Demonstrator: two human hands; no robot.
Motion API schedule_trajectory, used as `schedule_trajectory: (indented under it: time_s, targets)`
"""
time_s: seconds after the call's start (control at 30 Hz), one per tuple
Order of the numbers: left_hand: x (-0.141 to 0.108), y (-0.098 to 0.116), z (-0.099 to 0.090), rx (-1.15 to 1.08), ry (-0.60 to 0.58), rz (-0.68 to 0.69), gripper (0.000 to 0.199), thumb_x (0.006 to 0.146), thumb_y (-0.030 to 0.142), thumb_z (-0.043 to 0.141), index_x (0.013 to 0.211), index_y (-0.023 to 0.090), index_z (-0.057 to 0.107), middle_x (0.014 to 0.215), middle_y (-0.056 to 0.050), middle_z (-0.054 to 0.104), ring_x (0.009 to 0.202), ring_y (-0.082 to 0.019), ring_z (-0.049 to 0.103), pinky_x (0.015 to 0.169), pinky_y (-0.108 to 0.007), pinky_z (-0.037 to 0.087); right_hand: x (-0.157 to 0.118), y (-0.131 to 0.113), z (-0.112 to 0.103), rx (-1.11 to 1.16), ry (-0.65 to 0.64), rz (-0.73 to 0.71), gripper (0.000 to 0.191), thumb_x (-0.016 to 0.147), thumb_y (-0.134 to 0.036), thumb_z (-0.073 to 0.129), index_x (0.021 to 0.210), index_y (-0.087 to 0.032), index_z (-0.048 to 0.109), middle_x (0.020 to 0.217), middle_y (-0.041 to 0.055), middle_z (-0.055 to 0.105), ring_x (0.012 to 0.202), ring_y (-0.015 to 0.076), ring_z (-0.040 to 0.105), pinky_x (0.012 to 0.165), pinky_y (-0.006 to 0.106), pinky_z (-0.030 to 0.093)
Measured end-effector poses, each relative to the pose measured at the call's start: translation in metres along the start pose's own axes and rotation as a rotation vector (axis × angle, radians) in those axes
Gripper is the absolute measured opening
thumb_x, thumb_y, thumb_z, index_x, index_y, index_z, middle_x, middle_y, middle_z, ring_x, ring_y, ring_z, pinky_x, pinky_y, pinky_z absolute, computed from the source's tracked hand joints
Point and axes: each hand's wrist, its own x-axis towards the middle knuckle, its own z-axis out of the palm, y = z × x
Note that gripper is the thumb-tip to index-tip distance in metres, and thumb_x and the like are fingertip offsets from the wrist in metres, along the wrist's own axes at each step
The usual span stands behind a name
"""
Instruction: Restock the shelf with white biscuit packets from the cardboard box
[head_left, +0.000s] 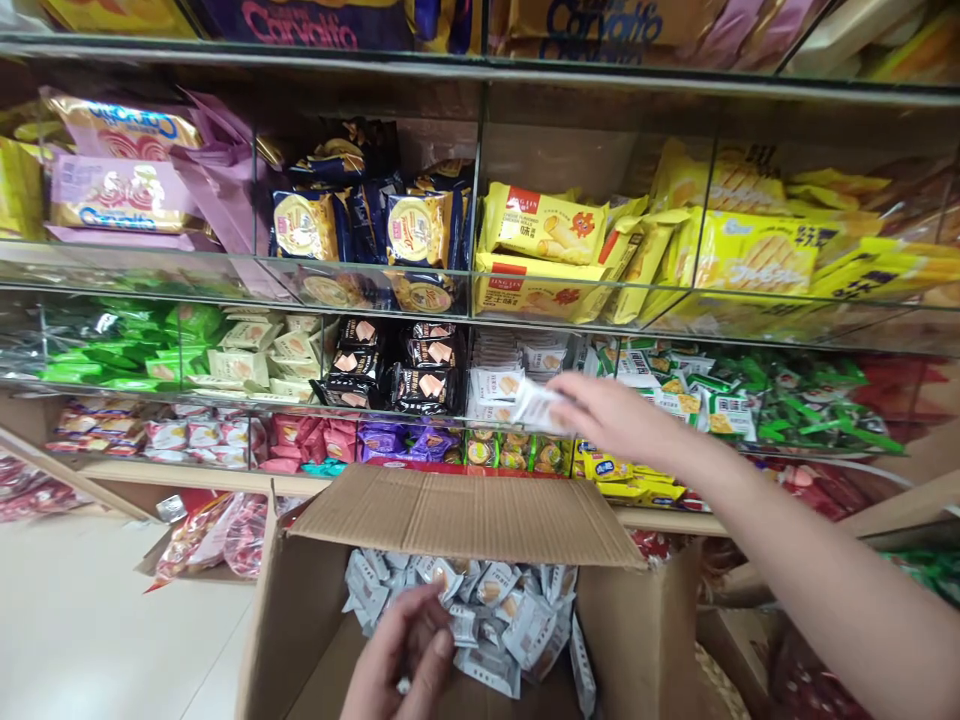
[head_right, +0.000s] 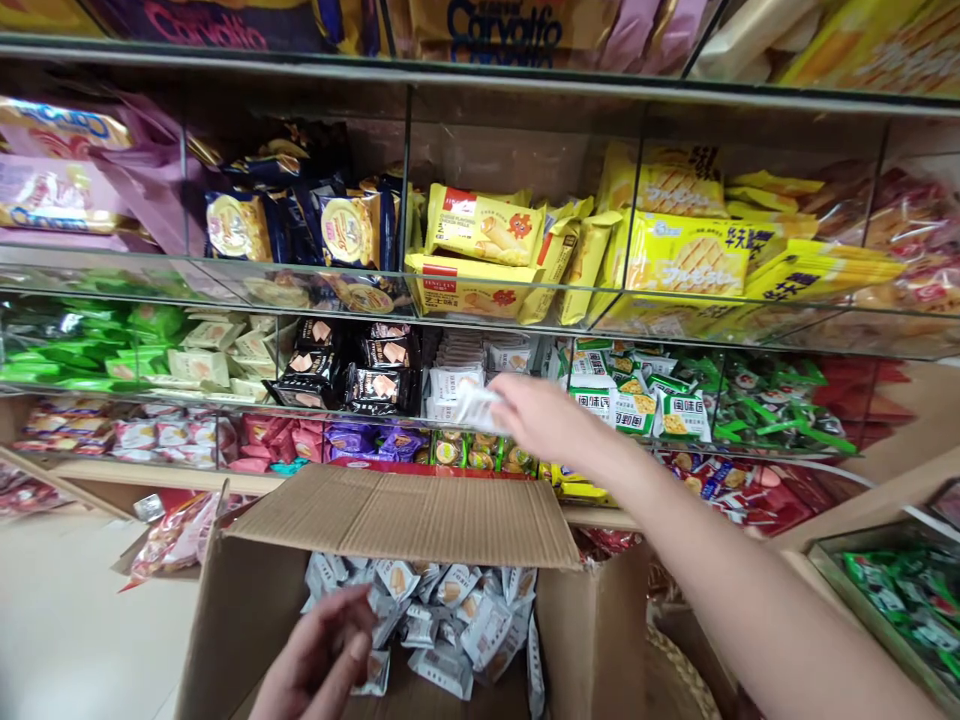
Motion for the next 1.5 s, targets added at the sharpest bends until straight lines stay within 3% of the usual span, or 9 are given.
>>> schedule_trajectory:
  time_s: [0.1, 0.2, 0.37, 0.5, 0.67, 0.8, 0.9, 1.23, 1.5]
  targets:
    - [0.018, 0.029, 0.001, -0.051, -0.026, 0.070, 0.044, 0.074, 0.044, 0.059, 0.113, 0.026, 0.053, 0.092, -0.003, 0.062, 0.068, -0.014, 0.056, 0.061, -0.022, 0.048, -0.038, -0.052, 0.025, 0.282, -0.104, -0.212, 0.021, 0.086, -0.023, 0.043, 0.101, -0.020, 0.058, 0.094, 0.0048, 0.063, 0.084, 0.0170, 0.057, 0.072, 0.028, 0.043]
    - [0.032, 0.042, 0.006, 0.031, -0.116, 0.061, 0.034, 0.073, 0.045, 0.059, 0.095, 0.019, 0.062, 0.066, -0.001, 0.061, 0.053, -0.013, 0.054, 0.050, -0.021, 0.046, -0.062, -0.083, 0.058, 0.560, -0.077, -0.269, 0.022, 0.086, -0.025, 0.045, 0.106, -0.023, 0.055, 0.097, 0.0038, 0.062, 0.090, 0.0159, 0.057, 0.076, 0.026, 0.043]
    - [0.036, 0.042, 0.026, -0.117, -0.044, -0.039, 0.043, 0.075, 0.054, 0.051, 0.092, 0.017, 0.060, 0.053, 0.003, 0.055, 0.041, -0.010, 0.048, 0.038, -0.019, 0.039, -0.070, -0.089, 0.106, 0.846, 0.346, 0.181, 0.023, 0.083, -0.041, 0.047, 0.078, -0.019, 0.052, 0.060, -0.0033, 0.052, 0.054, 0.0102, 0.050, 0.049, 0.019, 0.037]
    - [0.033, 0.045, 0.039, -0.194, -0.015, -0.077, 0.049, 0.077, 0.059, 0.043, 0.090, 0.016, 0.061, 0.054, 0.003, 0.056, 0.041, -0.008, 0.046, 0.037, -0.017, 0.036, -0.069, -0.088, 0.127, 0.978, 0.597, 0.372, 0.035, 0.087, -0.045, 0.035, 0.067, -0.019, 0.047, 0.054, -0.0041, 0.045, 0.050, 0.0097, 0.044, 0.046, 0.020, 0.035]
    - [0.034, 0.045, 0.040, -0.181, 0.076, -0.072, 0.053, 0.079, 0.060, 0.038, 0.089, 0.014, 0.062, 0.041, 0.004, 0.050, 0.036, -0.008, 0.041, 0.034, -0.016, 0.028, -0.065, -0.085, 0.127, 0.997, 0.682, 0.517, 0.040, 0.084, -0.050, 0.039, 0.058, -0.019, 0.042, 0.050, -0.0046, 0.039, 0.048, 0.0099, 0.040, 0.045, 0.022, 0.032]
    - [0.034, 0.044, 0.035, -0.070, 0.091, -0.012, 0.053, 0.080, 0.059, 0.036, 0.094, 0.014, 0.061, 0.037, 0.004, 0.050, 0.035, -0.008, 0.037, 0.037, -0.018, 0.031, -0.068, -0.087, 0.126, 1.003, 0.673, 0.384, 0.041, 0.086, -0.052, 0.031, 0.067, -0.019, 0.046, 0.052, -0.0041, 0.042, 0.045, 0.0094, 0.039, 0.042, 0.021, 0.031]
    - [0.031, 0.045, 0.034, -0.052, 0.098, 0.001, 0.053, 0.079, 0.060, 0.037, 0.092, 0.014, 0.061, 0.039, 0.003, 0.053, 0.037, -0.009, 0.040, 0.037, -0.018, 0.032, -0.072, -0.090, 0.129, 0.904, 0.643, 0.257, 0.029, 0.083, -0.045, 0.043, 0.070, -0.019, 0.046, 0.052, -0.0058, 0.041, 0.045, 0.0083, 0.039, 0.044, 0.020, 0.031]
    - [0.032, 0.039, 0.035, -0.229, 0.048, -0.097, 0.048, 0.078, 0.056, 0.045, 0.077, 0.013, 0.065, 0.046, 0.001, 0.055, 0.041, -0.010, 0.044, 0.039, -0.020, 0.032, -0.076, -0.089, 0.123, 0.875, 0.681, 0.304, 0.031, 0.087, -0.035, 0.041, 0.060, -0.020, 0.036, 0.051, -0.0068, 0.033, 0.047, 0.0073, 0.034, 0.045, 0.018, 0.029]
    - [0.034, 0.051, 0.047, -0.464, 0.068, -0.250, 0.046, 0.079, 0.054, 0.045, 0.084, 0.014, 0.067, 0.048, 0.003, 0.051, 0.038, -0.007, 0.035, 0.036, -0.018, 0.024, -0.070, -0.098, 0.131, 1.390, 0.618, 0.518, 0.037, 0.083, -0.051, 0.041, 0.062, -0.021, 0.035, 0.053, -0.0065, 0.034, 0.046, 0.0082, 0.035, 0.042, 0.020, 0.031]
